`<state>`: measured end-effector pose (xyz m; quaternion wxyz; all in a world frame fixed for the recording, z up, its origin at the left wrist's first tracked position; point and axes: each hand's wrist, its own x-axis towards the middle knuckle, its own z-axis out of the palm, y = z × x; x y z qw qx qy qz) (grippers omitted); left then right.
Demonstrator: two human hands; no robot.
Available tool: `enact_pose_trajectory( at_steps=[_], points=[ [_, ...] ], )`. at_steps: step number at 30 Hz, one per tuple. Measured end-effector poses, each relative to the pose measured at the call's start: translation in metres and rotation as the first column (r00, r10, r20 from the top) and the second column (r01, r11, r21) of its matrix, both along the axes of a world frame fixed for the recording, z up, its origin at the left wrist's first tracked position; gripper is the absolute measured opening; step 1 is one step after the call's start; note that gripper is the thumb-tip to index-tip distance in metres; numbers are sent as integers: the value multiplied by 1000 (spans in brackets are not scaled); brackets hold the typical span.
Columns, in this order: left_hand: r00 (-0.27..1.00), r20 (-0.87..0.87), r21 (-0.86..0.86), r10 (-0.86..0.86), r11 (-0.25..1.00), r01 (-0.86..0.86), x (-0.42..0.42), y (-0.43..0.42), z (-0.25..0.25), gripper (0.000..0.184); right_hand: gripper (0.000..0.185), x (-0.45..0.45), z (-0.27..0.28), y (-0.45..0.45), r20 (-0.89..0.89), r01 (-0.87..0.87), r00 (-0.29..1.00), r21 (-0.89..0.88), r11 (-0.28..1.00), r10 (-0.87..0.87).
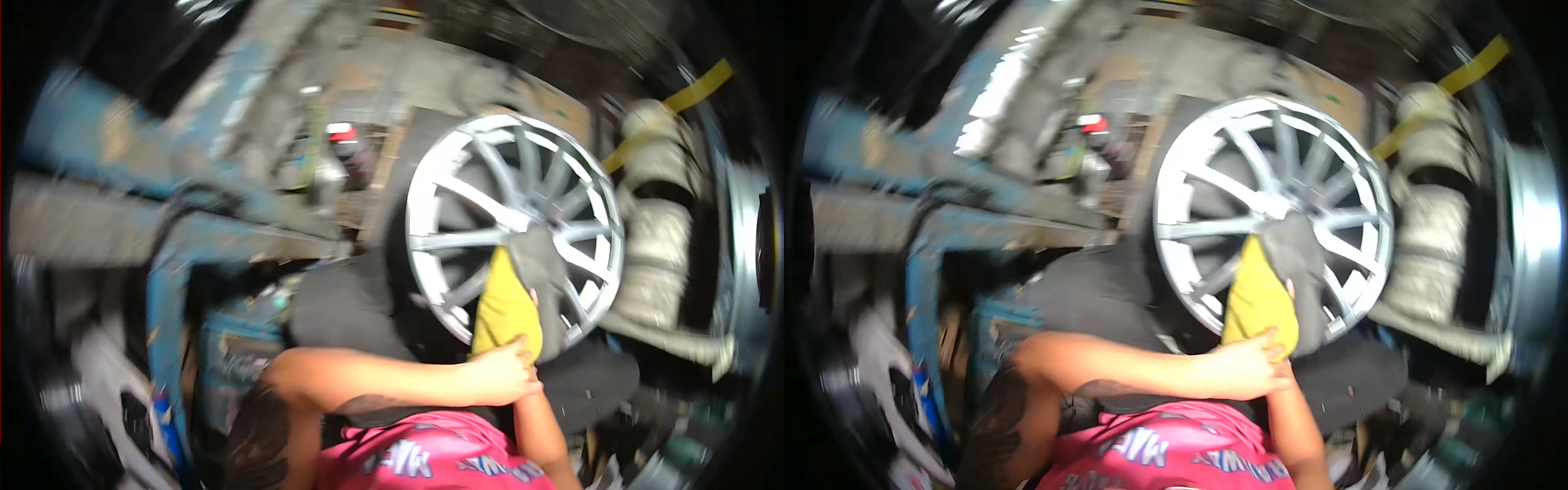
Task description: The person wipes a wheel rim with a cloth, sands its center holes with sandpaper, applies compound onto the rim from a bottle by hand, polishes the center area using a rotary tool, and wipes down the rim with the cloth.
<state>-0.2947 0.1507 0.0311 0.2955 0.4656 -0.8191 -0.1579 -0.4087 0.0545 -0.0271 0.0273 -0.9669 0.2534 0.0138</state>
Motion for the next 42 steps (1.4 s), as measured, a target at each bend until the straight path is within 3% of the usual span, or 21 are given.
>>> enact_pose_trajectory(
  at_steps=[3, 6, 8, 9, 13, 16, 17, 18, 20, 23, 26, 28, 30, 32, 33, 36, 37, 39, 40, 41, 42],
  points=[
    [976, -69, 7, -204, 979, 205, 0, 10, 33, 21, 69, -27, 31, 3, -85, 60, 995, 14, 998, -58],
    [961, -81, -22, -264, 964, 263, -1, 13, 34, 21, 65, -33, 13, 48, -166, 56, 981, -246, 968, -99],
    [929, -6, 155, -371, 917, 368, -6, 12, 33, 20, 62, -42, -25, 68, -229, 126, 963, -74, 989, -140],
    [924, -12, 134, -383, 915, 381, -8, 8, 35, 20, 62, -55, -29, 60, -211, 36, 976, -58, 998, -48],
    [912, -138, 3, -386, 921, 390, -15, 8, 44, 19, 57, -81, 48, 36, -125, 65, 990, 5, 998, -64],
    [902, -80, 41, -424, 903, 428, -11, 6, 56, 19, 56, -61, 30, 49, -251, 85, 963, -81, 993, -103],
    [895, -46, 78, -443, 892, 445, -11, 5, 59, 19, 52, -44, 22, 50, -250, 80, 966, 23, 997, -71],
    [906, -39, 56, -421, 905, 422, -11, 2, 57, 19, 50, -35, 8, 51, -1, 71, 998, 21, 997, -71],
    [928, -25, 16, -372, 928, 372, -8, -4, 53, 19, 46, -38, -3, 53, 300, 152, 930, 211, 966, -212],
    [977, 57, -95, -205, 973, 210, -4, -15, 65, 18, 42, 13, 5, 16, 214, 79, 968, 224, 971, -128],
    [993, 113, -138, 29, 990, -13, 0, -35, 60, 17, 38, 31, 21, -33, -24, 27, 999, 112, 993, -24],
    [995, -85, -191, 57, 979, -73, 6, -45, 68, 15, 35, 28, 26, -48, -46, 24, 999, 19, 1000, -23],
    [971, -227, -195, -71, 980, 27, 12, -42, 85, 13, 33, 16, 40, -41, -20, 72, 997, 25, 997, -72],
    [958, -239, -280, -160, 956, 89, 13, -35, 88, 12, 30, 14, 43, -23, -12, 52, 999, 43, 998, -52],
    [959, -222, -233, -174, 965, 121, 14, -33, 82, 12, 29, 17, 37, -10, 6, 18, 1000, 55, 998, -19],
    [982, -75, -49, -175, 984, 171, 12, -27, 56, 11, 26, 38, 27, -8, 173, -65, 984, 191, 979, 32],
    [987, -12, 26, -161, 987, 161, 12, -26, 52, 11, 26, 47, 31, -25, 237, -100, 971, 343, 934, 17],
    [991, 121, 57, -55, 997, 48, 7, -22, 48, 11, 24, 67, 43, -59, 71, -69, 997, 482, 873, 39],
    [983, 186, 75, -11, 997, -3, 6, -19, 48, 11, 25, 77, 55, -66, -389, -189, 892, 143, 971, 231],
    [983, 182, 59, 21, 998, -33, 4, -16, 48, 13, 18, 60, 18, -62, -151, -293, 949, -109, 950, 276],
    [996, 93, 50, -15, 999, 11, 4, -11, 52, 13, 21, 59, 34, -45, -44, -204, 978, -32, 978, 203]
  ],
)
